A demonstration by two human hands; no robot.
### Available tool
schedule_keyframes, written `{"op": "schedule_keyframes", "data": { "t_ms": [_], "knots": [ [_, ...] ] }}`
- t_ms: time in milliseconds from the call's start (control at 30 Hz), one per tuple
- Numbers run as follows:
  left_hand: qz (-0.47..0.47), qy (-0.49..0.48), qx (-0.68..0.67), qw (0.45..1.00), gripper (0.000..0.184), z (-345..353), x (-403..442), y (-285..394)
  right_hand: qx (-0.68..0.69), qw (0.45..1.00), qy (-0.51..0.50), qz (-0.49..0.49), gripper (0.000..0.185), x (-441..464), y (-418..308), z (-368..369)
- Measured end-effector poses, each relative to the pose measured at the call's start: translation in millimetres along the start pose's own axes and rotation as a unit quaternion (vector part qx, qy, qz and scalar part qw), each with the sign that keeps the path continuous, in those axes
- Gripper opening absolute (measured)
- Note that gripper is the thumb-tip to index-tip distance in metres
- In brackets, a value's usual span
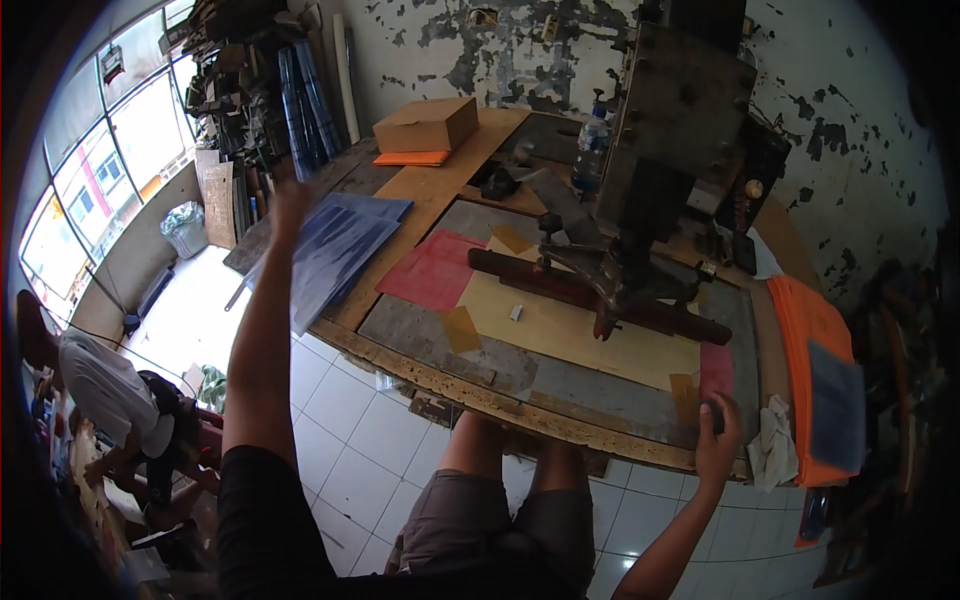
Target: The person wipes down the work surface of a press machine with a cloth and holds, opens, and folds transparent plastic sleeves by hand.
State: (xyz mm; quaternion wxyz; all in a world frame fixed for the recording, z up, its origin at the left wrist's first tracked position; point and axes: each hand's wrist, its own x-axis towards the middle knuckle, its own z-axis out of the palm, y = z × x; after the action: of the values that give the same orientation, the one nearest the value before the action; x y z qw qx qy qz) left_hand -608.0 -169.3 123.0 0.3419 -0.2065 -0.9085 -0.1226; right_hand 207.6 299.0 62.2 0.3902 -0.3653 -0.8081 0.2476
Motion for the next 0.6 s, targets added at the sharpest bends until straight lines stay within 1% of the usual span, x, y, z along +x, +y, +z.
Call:
{"op": "schedule_keyframes", "data": {
  "t_ms": [33,67,100,133,167,233,300,333,367,433,500,533,567,600],
  "knots": [
    [-0.091,0.066,-0.119,0.987,0.035,-34.7,9.3,-7.4,0.000,1.000,-0.001,-0.004,0.029,0.7,-0.2,-0.9],
    [-0.180,0.151,-0.362,0.902,0.035,-74.4,11.9,-3.4,0.006,1.000,-0.003,-0.008,0.029,1.7,-0.2,-2.0],
    [-0.197,0.217,-0.503,0.813,0.035,-114.0,14.8,7.7,0.013,1.000,-0.004,-0.011,0.029,1.7,-0.6,-2.3],
    [-0.183,0.263,-0.580,0.749,0.036,-152.0,9.6,24.4,0.021,1.000,-0.006,-0.013,0.028,0.9,-0.7,-1.8],
    [-0.151,0.284,-0.612,0.723,0.037,-188.9,-0.9,47.8,0.019,1.000,-0.002,-0.016,0.028,0.6,0.4,-0.7],
    [-0.085,0.271,-0.586,0.759,0.036,-242.5,-36.1,104.1,0.016,1.000,0.006,-0.021,0.028,-0.2,2.5,2.1],
    [-0.025,0.259,-0.553,0.792,0.034,-270.5,-73.1,159.9,0.009,0.999,0.030,-0.044,0.028,-2.8,-0.7,5.4],
    [-0.015,0.242,-0.572,0.783,0.031,-272.6,-92.5,180.7,0.003,0.998,0.043,-0.055,0.028,-4.0,-2.4,5.5],
    [-0.006,0.223,-0.594,0.773,0.029,-272.8,-114.0,201.5,0.050,0.995,0.038,-0.079,0.030,-8.9,-7.9,8.2],
    [-0.005,0.167,-0.562,0.810,0.023,-274.4,-170.4,251.5,0.136,0.982,0.031,-0.126,0.034,-27.8,-33.2,22.1],
    [0.018,0.107,-0.602,0.791,0.021,-265.1,-228.1,308.6,0.233,0.954,-0.074,-0.175,0.046,-58.0,-75.5,42.4],
    [0.012,0.075,-0.658,0.749,0.019,-256.2,-257.6,336.7,0.270,0.931,-0.150,-0.195,0.058,-75.4,-95.9,54.2],
    [0.010,0.017,-0.667,0.745,0.012,-247.8,-289.8,360.0,0.268,0.923,-0.209,-0.183,0.064,-92.6,-111.6,61.7],
    [0.042,-0.037,-0.655,0.754,0.010,-232.3,-318.1,381.0,0.262,0.912,-0.266,-0.171,0.073,-109.9,-127.2,69.2]
  ]
}}
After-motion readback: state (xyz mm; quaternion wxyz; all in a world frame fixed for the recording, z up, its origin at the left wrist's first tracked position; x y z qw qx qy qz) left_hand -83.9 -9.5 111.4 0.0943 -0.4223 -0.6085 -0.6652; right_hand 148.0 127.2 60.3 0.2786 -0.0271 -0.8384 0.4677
